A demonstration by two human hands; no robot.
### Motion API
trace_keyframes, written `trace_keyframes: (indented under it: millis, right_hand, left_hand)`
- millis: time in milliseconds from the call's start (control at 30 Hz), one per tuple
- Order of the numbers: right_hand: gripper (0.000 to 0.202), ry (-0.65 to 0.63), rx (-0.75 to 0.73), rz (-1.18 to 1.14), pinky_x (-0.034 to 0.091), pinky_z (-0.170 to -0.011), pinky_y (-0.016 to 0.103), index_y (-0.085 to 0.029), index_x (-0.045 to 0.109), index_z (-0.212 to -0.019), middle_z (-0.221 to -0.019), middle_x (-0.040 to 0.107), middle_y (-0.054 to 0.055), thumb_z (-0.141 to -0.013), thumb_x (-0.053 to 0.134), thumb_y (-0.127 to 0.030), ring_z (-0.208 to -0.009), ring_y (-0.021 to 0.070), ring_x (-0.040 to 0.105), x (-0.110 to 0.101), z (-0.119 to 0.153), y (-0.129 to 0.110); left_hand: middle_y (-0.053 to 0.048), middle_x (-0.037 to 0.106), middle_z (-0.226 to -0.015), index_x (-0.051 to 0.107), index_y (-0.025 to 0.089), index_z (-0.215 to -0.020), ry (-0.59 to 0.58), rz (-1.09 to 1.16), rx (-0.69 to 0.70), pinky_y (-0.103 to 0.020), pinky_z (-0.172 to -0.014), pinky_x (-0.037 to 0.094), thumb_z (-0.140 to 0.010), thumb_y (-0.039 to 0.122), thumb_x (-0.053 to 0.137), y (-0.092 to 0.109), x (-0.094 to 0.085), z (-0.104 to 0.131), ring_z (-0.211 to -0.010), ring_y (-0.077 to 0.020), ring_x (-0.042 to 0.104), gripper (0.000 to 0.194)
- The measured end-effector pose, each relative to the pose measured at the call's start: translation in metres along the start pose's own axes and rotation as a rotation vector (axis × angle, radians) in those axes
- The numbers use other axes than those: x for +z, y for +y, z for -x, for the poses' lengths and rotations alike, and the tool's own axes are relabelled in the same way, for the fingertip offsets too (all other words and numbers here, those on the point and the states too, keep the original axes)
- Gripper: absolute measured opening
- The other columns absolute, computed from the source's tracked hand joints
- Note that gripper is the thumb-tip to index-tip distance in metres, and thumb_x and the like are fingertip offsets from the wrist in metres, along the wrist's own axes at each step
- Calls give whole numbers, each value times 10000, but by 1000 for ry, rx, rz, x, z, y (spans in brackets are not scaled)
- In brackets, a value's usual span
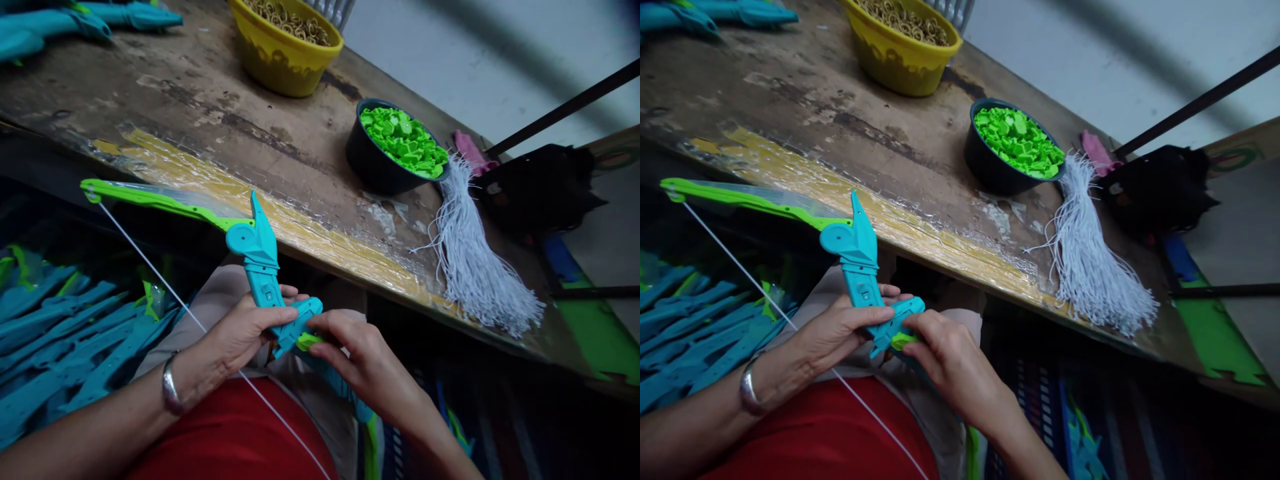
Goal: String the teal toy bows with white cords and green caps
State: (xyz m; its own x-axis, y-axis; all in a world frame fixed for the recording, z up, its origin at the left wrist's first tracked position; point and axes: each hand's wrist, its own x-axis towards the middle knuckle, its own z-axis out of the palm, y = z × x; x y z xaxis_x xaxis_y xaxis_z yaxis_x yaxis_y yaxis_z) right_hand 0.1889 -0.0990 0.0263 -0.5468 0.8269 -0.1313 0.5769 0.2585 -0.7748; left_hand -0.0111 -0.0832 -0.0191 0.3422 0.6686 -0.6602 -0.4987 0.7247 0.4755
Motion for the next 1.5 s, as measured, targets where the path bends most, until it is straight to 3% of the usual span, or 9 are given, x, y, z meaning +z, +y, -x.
trace_keyframes:
  millis: [100, 233, 433, 667, 833, 1000, 1133, 1267, 1500]
  right_hand:
    - [77, 10, -6, 14, 462, -704, 265, -242, 651, -1039, -895, 631, 1, -1026, 575, -234, -799, 148, 615, -6, -3, -2]
    - [178, -25, -8, 12, 475, -717, 270, -248, 700, -1028, -936, 590, 25, -1042, 525, -218, -834, 149, 605, -11, -10, -2]
    - [44, 176, -5, -36, 484, -709, 283, -235, 667, -979, -900, 613, 12, -984, 635, -204, -813, 155, 612, 0, -14, 4]
    - [91, 351, -68, -11, 509, -733, 287, -232, 652, -921, -904, 622, 19, -971, 640, -157, -841, 163, 634, 18, -10, 8]
    - [124, 485, -65, 0, 517, -724, 286, -237, 660, -953, -932, 634, 30, -958, 627, -118, -849, 171, 638, 26, -7, 6]
    - [131, 527, -6, -39, 515, -702, 285, -255, 683, -935, -930, 649, 22, -943, 657, -127, -838, 171, 641, 26, -5, 3]
    - [100, 519, 30, -64, 515, -677, 296, -252, 691, -902, -901, 645, 23, -941, 673, -162, -802, 176, 637, 22, -6, 2]
    - [105, 467, -37, -58, 516, -684, 268, -233, 700, -917, -896, 645, 15, -940, 671, -134, -805, 155, 638, 19, -7, 7]
    - [122, 266, -89, -64, 516, -722, 247, -220, 713, -973, -927, 620, 18, -941, 670, -110, -846, 140, 637, 11, -9, 15]
  left_hand:
    - [-127, 783, -1086, 657, 154, -1031, -9, 46, -23, -331, -830, 560, -643, 35, 818, 0, 3, 3, -996, -264, 733, 437]
    - [-63, 775, -894, 654, 154, -998, -53, 41, -29, -288, -729, 532, -615, 43, 810, -1, 4, 3, -795, -200, 717, 429]
    - [-5, 705, -725, 644, 162, -1059, -72, -10, -37, -240, -570, 417, -569, 63, 793, -4, 0, 1, -615, -137, 614, 522]
    - [-51, 753, -886, 610, 165, -1061, -107, -19, 0, -295, -738, 509, -532, 83, 805, -7, -1, -2, -773, -180, 677, 569]
    - [-24, 748, -845, 584, 183, -1074, -116, -38, 18, -291, -746, 519, -543, 90, 814, -6, 1, -2, -752, -166, 675, 586]
    - [-44, 751, -922, 570, 197, -1100, -113, -106, 33, -300, -754, 511, -565, 137, 819, -8, 2, -1, -812, -185, 676, 593]
    - [-50, 750, -961, 549, 188, -1125, -125, -100, 36, -308, -769, 503, -563, 128, 807, -9, 3, 0, -829, -186, 673, 621]
    - [5, 725, -821, 522, 179, -1129, -132, -56, 4, -268, -678, 466, -566, 118, 811, -8, 4, 2, -700, -136, 628, 635]
    - [5, 716, -832, 513, 164, -1135, -119, -24, -27, -274, -707, 473, -552, 122, 833, -14, -1, -1, -736, -134, 634, 667]
